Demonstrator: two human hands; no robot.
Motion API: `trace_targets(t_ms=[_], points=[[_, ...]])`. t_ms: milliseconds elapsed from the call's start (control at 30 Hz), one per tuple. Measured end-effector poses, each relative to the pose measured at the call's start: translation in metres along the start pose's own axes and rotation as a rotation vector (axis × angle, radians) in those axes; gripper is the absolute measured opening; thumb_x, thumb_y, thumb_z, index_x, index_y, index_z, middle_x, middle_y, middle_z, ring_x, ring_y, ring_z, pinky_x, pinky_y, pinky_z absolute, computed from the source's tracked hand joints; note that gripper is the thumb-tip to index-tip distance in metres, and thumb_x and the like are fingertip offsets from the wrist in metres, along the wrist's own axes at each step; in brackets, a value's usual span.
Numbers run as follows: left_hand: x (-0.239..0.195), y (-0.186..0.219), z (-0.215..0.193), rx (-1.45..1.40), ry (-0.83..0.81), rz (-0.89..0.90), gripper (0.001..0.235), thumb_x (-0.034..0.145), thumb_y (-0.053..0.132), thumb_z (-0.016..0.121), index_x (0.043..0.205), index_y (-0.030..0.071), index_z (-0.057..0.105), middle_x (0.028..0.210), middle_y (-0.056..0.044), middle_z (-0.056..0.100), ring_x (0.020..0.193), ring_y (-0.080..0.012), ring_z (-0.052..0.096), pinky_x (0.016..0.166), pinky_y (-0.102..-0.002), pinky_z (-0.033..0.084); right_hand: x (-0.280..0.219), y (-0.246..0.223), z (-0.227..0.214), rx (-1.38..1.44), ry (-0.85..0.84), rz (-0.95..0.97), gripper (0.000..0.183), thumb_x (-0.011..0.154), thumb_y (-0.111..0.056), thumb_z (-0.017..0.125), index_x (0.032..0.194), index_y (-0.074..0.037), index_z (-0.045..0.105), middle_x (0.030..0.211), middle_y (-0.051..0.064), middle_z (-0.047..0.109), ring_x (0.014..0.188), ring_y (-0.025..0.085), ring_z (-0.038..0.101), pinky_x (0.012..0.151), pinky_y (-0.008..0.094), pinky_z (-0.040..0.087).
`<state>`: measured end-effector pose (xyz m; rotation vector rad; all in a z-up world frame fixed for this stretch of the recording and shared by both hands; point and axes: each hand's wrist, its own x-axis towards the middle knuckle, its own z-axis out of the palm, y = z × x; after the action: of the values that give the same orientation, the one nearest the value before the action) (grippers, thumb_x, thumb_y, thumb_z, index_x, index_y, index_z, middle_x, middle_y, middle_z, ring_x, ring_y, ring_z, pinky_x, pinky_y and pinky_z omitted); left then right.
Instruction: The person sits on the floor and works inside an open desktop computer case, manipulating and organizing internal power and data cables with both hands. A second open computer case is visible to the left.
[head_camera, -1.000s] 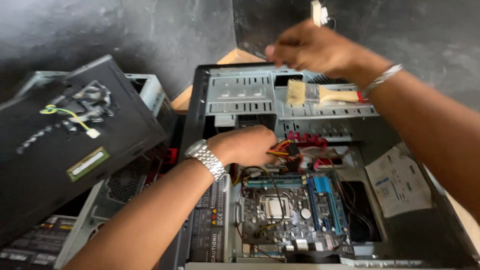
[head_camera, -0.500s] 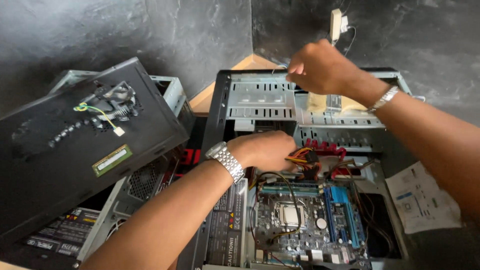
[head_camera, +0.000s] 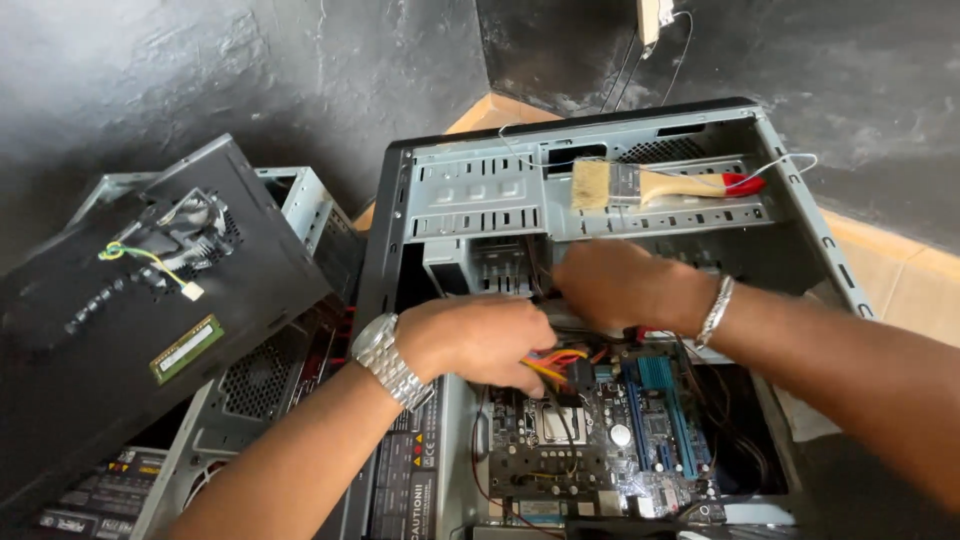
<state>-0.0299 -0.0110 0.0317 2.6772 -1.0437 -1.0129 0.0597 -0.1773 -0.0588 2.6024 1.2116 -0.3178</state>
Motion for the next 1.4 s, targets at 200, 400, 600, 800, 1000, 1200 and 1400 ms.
trace_targets(t_ms=[200, 400, 600, 800, 1000, 1200, 1400], points=[[0.005, -0.011, 0.004, -0.062, 0.043, 0.035, 0.046, 0.087, 0.044, 0.07, 0.11, 0.004, 0.069, 0.098, -0.02, 0.073, 0.088, -0.0401, 0.071, 0.074, -0.048, 0.058, 0.009, -0.004, 0.018, 0.098, 0.196, -0.105, 0.025, 0.082, -0.03, 0.078, 0.084, -0.005, 0.077, 0.077, 0.019, 0.074, 0.074, 0.045, 0.075, 0.059, 0.057, 0.063], [0.014, -0.016, 0.007, -0.04, 0.05, -0.005, 0.048, 0.083, 0.053, 0.07, 0.079, 0.005, 0.067, 0.069, -0.009, 0.065, 0.065, -0.0265, 0.063, 0.058, -0.038, 0.052, 0.028, -0.008, 0.041, 0.219, 0.185, -0.133, 0.019, 0.082, -0.022, 0.073, 0.08, -0.003, 0.076, 0.076, 0.022, 0.074, 0.076, 0.046, 0.075, 0.062, 0.055, 0.061], [0.007, -0.021, -0.004, -0.102, 0.089, 0.036, 0.053, 0.084, 0.051, 0.072, 0.073, 0.001, 0.06, 0.063, -0.008, 0.057, 0.06, -0.024, 0.058, 0.055, -0.036, 0.049, 0.031, -0.009, 0.046, 0.525, 0.222, -0.35, 0.03, 0.08, -0.018, 0.071, 0.078, 0.012, 0.071, 0.073, 0.035, 0.068, 0.078, 0.06, 0.068, 0.063, 0.06, 0.059], [0.016, -0.034, 0.01, -0.1, 0.239, 0.043, 0.048, 0.08, 0.046, 0.074, 0.071, 0.002, 0.058, 0.062, -0.009, 0.056, 0.059, -0.0232, 0.057, 0.054, -0.037, 0.045, -0.037, 0.002, -0.04, 0.726, -0.115, -0.228, 0.033, 0.1, -0.017, 0.052, 0.1, 0.005, 0.077, 0.08, 0.025, 0.074, 0.07, 0.036, 0.073, 0.064, 0.049, 0.057], [0.01, -0.024, 0.015, -0.061, 0.334, 0.029, 0.035, 0.09, 0.035, 0.067, 0.074, 0.005, 0.063, 0.062, -0.005, 0.057, 0.056, -0.022, 0.057, 0.053, -0.034, 0.047, -0.047, 0.019, -0.07, 0.812, -0.207, -0.147, 0.034, 0.105, -0.014, 0.047, 0.116, 0.005, 0.073, 0.076, 0.015, 0.07, 0.058, 0.02, 0.066, 0.057, 0.033, 0.061], [0.045, -0.045, 0.04, 0.71, 0.818, 0.178, 0.025, 0.095, 0.025, 0.06, 0.075, 0.01, 0.058, 0.076, -0.007, 0.057, 0.072, -0.0214, 0.059, 0.057, -0.033, 0.044, -0.025, 0.034, -0.015, 0.669, -0.127, -0.228, 0.03, 0.09, -0.014, 0.058, 0.108, -0.006, 0.081, 0.084, 0.023, 0.076, 0.075, 0.033, 0.073, 0.071, 0.048, 0.057], [0.041, -0.04, 0.041, 0.813, 0.997, 0.162, 0.016, 0.098, 0.011, 0.045, 0.087, 0.005, 0.055, 0.086, -0.005, 0.044, 0.078, -0.023, 0.051, 0.058, -0.034, 0.044, -0.033, 0.034, -0.017, 0.964, -0.027, -0.05, 0.025, 0.095, -0.018, 0.065, 0.098, -0.006, 0.086, 0.079, 0.013, 0.081, 0.066, 0.024, 0.072, 0.068, 0.037, 0.056]])
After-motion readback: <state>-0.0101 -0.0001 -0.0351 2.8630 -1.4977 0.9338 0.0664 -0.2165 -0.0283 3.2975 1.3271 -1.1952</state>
